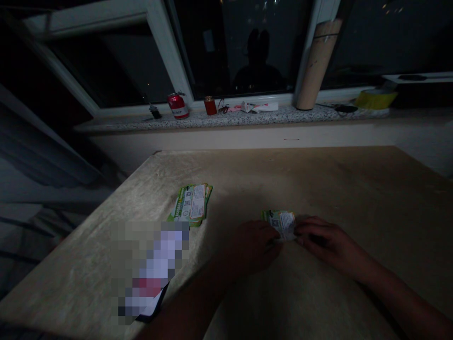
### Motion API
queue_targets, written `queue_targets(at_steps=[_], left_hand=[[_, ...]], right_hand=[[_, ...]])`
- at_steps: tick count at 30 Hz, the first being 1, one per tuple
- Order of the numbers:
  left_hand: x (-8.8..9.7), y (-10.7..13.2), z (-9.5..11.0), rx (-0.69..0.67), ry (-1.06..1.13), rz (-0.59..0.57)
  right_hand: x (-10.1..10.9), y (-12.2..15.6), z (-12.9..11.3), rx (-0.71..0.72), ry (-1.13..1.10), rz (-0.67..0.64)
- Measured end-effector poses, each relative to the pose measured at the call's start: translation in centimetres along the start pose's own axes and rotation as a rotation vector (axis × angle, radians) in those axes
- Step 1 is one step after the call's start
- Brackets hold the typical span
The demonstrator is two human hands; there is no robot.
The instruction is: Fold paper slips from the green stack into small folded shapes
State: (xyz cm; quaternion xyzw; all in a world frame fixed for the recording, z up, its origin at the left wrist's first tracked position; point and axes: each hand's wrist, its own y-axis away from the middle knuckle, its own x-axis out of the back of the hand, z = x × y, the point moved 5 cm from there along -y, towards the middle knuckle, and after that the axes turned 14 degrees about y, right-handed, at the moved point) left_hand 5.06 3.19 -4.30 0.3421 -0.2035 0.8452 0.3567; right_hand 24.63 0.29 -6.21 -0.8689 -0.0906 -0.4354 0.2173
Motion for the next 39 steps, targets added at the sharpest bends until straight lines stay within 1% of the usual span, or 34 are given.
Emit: queue_targets(at_steps=[5,11,21,26,28,31,34,37,39], left_hand=[[-0.1,0.0,-0.2,-0.009,0.028,0.005],[-0.2,0.1,-0.5,-0.012,0.058,0.036],[0.0,0.0,-1.5,0.112,0.225,0.176],[-0.3,-0.1,-1.6,0.127,0.243,0.179],[-0.4,-0.1,-1.6,0.152,0.276,0.190],[-0.7,0.0,-1.5,0.182,0.327,0.215],[-1.0,0.1,-1.5,0.203,0.397,0.236],[-1.2,0.1,-1.6,0.233,0.468,0.283],[-1.3,0.1,-1.6,0.243,0.522,0.317]], right_hand=[[-0.3,0.2,0.3,0.021,0.024,0.001],[-0.2,0.0,0.0,0.027,-0.004,-0.024],[-0.3,0.1,0.4,-0.037,-0.039,-0.059],[-0.1,-0.1,0.2,-0.076,-0.103,-0.049],[0.0,-0.1,0.3,-0.103,-0.130,-0.006],[0.0,0.1,0.5,-0.157,-0.156,0.093],[-0.3,0.2,0.7,-0.255,-0.234,0.168],[-0.8,0.5,0.6,-0.401,-0.414,0.229],[-1.4,0.6,0.2,-0.497,-0.606,0.226]])
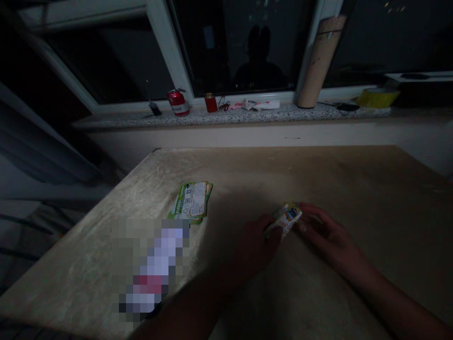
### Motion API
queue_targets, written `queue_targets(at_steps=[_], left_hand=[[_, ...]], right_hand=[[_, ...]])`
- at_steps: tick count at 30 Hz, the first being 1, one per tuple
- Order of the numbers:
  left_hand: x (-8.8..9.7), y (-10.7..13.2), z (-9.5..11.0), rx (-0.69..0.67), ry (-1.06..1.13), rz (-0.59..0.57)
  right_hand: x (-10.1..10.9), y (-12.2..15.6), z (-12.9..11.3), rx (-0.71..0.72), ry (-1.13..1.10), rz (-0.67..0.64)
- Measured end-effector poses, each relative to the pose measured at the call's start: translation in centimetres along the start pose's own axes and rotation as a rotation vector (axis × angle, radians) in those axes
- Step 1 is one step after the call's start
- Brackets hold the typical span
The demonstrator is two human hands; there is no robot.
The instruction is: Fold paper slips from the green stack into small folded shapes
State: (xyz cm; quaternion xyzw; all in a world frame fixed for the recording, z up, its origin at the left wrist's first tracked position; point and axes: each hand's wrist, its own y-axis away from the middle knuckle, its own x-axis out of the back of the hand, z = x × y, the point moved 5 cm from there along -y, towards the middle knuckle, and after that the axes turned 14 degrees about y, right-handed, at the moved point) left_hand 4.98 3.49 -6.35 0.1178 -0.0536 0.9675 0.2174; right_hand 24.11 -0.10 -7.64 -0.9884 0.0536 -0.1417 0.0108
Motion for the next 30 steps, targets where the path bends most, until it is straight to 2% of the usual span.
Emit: queue_targets(at_steps=[1,4,10,14,18,21,27,30], left_hand=[[0.0,0.0,0.0,0.004,0.033,0.016],[-0.4,0.1,-0.3,0.010,0.150,0.033],[-1.9,0.6,-1.1,0.028,0.334,-0.056],[-2.4,0.6,-1.5,0.046,0.409,-0.070],[-2.2,0.6,-1.5,0.063,0.380,-0.069],[-1.5,0.6,-1.1,0.062,0.278,-0.013],[0.7,0.4,-0.2,0.078,0.183,0.249],[0.8,0.0,-0.4,0.119,0.271,0.232]], right_hand=[[-0.5,0.2,0.1,-0.067,-0.082,-0.037],[-1.3,0.7,-0.1,-0.160,-0.254,-0.021],[-2.4,0.6,-0.1,-0.227,-0.478,-0.094],[-2.3,0.3,-0.2,-0.202,-0.477,-0.112],[-2.2,0.2,-0.4,-0.144,-0.395,-0.128],[-2.0,0.2,-0.3,-0.114,-0.367,-0.129],[-1.9,0.1,-0.3,-0.085,-0.365,-0.164],[-2.0,0.2,-0.6,-0.071,-0.334,-0.204]])
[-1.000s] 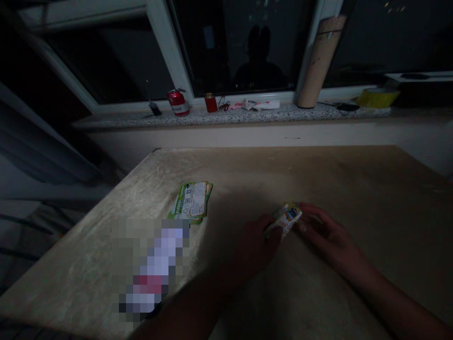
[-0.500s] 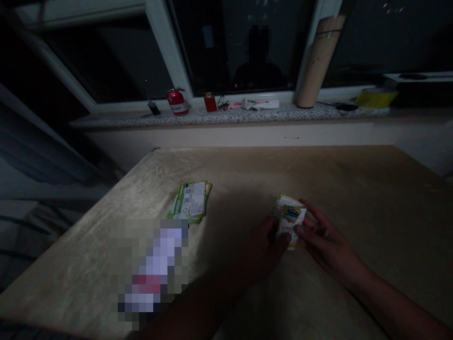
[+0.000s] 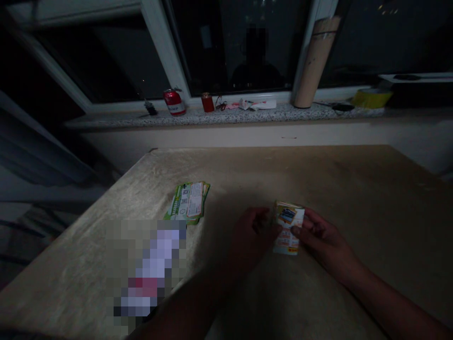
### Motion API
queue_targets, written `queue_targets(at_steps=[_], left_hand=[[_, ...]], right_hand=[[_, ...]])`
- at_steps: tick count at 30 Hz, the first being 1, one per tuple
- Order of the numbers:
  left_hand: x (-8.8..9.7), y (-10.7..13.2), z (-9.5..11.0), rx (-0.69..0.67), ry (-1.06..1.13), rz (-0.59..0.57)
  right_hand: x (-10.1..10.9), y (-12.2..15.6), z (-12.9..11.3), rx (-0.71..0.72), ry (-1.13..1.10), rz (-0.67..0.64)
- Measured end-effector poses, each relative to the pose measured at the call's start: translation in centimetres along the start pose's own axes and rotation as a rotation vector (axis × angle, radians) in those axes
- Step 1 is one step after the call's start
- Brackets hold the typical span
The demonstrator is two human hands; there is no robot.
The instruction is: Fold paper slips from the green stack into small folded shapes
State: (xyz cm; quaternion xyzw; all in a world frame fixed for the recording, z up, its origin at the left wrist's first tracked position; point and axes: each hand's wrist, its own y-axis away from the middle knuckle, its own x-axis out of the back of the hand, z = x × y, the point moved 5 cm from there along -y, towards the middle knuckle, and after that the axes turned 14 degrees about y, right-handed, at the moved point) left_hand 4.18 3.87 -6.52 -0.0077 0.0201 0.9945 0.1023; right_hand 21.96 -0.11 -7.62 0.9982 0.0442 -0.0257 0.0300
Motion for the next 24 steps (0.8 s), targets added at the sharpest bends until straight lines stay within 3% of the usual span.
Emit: queue_targets(at_steps=[3,6,24], left_hand=[[-0.68,-0.13,-0.45,0.089,0.178,-0.116],[-1.04,-0.09,-0.71,0.125,0.268,-0.147],[-1.03,-0.02,-0.73,0.155,0.215,-0.148]], right_hand=[[-0.26,0.09,-0.19,-0.003,0.036,-0.019],[-0.40,0.10,-0.29,-0.024,0.054,-0.024],[-0.14,-0.03,-0.14,-0.057,0.043,0.014]])
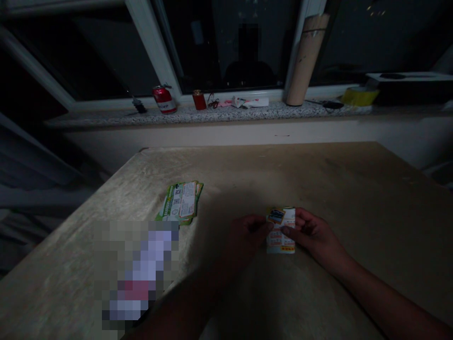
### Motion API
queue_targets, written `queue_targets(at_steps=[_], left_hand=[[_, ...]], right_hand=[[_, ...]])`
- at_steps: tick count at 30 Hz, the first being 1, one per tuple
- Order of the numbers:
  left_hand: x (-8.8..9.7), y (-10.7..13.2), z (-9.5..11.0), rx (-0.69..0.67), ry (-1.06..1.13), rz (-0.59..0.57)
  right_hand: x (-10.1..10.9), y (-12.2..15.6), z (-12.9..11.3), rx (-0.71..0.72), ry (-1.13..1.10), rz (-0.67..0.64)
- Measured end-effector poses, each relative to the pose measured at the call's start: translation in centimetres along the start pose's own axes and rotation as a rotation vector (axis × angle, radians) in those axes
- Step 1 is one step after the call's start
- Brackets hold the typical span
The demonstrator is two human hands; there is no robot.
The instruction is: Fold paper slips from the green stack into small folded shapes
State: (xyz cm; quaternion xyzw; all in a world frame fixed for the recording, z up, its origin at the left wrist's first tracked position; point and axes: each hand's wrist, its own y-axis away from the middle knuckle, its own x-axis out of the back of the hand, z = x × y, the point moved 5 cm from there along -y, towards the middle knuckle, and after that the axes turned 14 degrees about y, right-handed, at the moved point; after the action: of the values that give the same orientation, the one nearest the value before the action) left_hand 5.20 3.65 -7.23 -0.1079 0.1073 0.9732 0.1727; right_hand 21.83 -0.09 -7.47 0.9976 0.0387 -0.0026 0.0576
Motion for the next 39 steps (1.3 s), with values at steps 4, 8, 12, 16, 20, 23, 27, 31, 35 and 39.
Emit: queue_targets(at_steps=[4,8,12,16,20,23,27,31,35,39], left_hand=[[0.06,0.04,0.04,-0.010,-0.030,0.002],[0.10,-0.01,-0.26,-0.009,-0.010,-0.005],[0.18,-0.11,-0.50,-0.010,-0.010,-0.007],[0.23,-0.10,-0.26,-0.028,-0.023,-0.005],[0.41,-0.06,0.01,-0.037,-0.022,0.036],[0.52,-0.07,-0.02,-0.046,-0.055,0.046],[0.57,-0.16,-0.17,-0.065,-0.055,0.026],[0.59,-0.16,-0.16,-0.062,-0.044,0.032],[0.58,-0.13,-0.04,-0.061,-0.054,0.044],[0.58,-0.09,0.05,-0.061,-0.044,0.052]], right_hand=[[0.01,-0.05,0.15,0.006,0.005,0.008],[-0.02,-0.07,0.22,0.005,-0.015,0.008],[-0.02,-0.03,0.17,0.003,-0.024,0.007],[0.04,0.02,0.11,0.006,-0.003,0.001],[0.00,0.04,0.08,0.010,0.005,-0.010],[0.00,0.03,0.08,0.010,-0.003,-0.006],[0.02,0.02,0.10,0.006,-0.015,-0.006],[0.05,-0.03,0.33,0.005,-0.042,-0.002],[-0.01,-0.08,0.53,-0.001,-0.071,-0.010],[-0.10,-0.05,0.30,-0.004,-0.071,-0.010]])
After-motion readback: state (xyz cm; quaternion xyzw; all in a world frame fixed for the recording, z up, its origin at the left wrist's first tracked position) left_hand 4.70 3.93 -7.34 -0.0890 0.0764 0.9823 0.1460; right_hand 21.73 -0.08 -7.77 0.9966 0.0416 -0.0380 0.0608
